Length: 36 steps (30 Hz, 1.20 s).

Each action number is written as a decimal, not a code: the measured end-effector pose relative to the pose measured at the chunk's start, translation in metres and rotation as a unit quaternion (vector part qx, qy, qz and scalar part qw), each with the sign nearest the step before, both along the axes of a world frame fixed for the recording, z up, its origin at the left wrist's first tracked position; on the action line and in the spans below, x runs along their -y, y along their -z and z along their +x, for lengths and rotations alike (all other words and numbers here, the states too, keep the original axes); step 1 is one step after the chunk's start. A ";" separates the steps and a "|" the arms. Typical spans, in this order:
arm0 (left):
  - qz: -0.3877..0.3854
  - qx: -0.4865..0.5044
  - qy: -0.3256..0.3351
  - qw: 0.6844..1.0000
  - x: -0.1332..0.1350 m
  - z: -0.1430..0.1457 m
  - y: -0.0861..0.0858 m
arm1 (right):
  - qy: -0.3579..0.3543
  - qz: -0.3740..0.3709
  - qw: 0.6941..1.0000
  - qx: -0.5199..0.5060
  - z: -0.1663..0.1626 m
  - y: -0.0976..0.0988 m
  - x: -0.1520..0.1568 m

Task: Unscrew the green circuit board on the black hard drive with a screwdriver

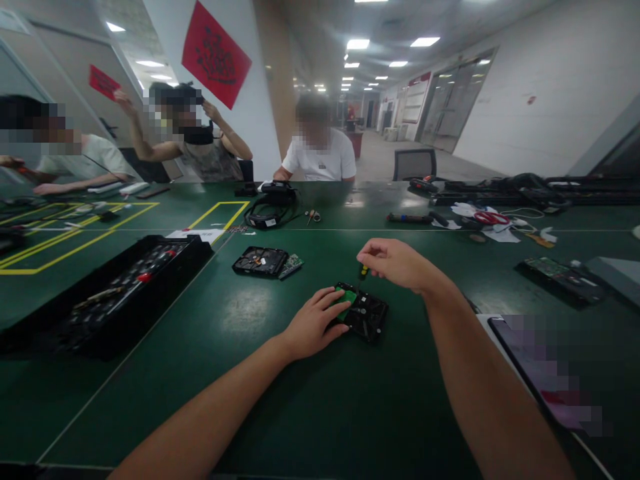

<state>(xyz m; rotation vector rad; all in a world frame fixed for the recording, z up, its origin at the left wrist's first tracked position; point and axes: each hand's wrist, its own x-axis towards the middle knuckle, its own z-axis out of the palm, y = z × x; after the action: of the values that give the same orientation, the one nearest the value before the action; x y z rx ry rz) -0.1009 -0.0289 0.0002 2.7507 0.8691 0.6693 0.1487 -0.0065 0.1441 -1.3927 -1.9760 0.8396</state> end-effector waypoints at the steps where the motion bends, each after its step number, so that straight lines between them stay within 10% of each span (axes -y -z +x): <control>1: 0.000 0.001 -0.001 1.000 0.000 0.000 -0.001 | 0.002 0.005 1.000 0.006 -0.001 0.000 0.001; 36: -0.023 0.077 -0.072 0.994 0.001 0.001 0.000 | 0.063 0.054 0.990 0.111 -0.015 -0.013 0.017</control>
<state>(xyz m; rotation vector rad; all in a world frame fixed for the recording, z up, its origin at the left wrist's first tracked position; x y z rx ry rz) -0.0995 -0.0303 -0.0001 2.5732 1.0416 0.8628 0.1332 -0.0238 0.1576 -1.5848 -2.0388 0.5305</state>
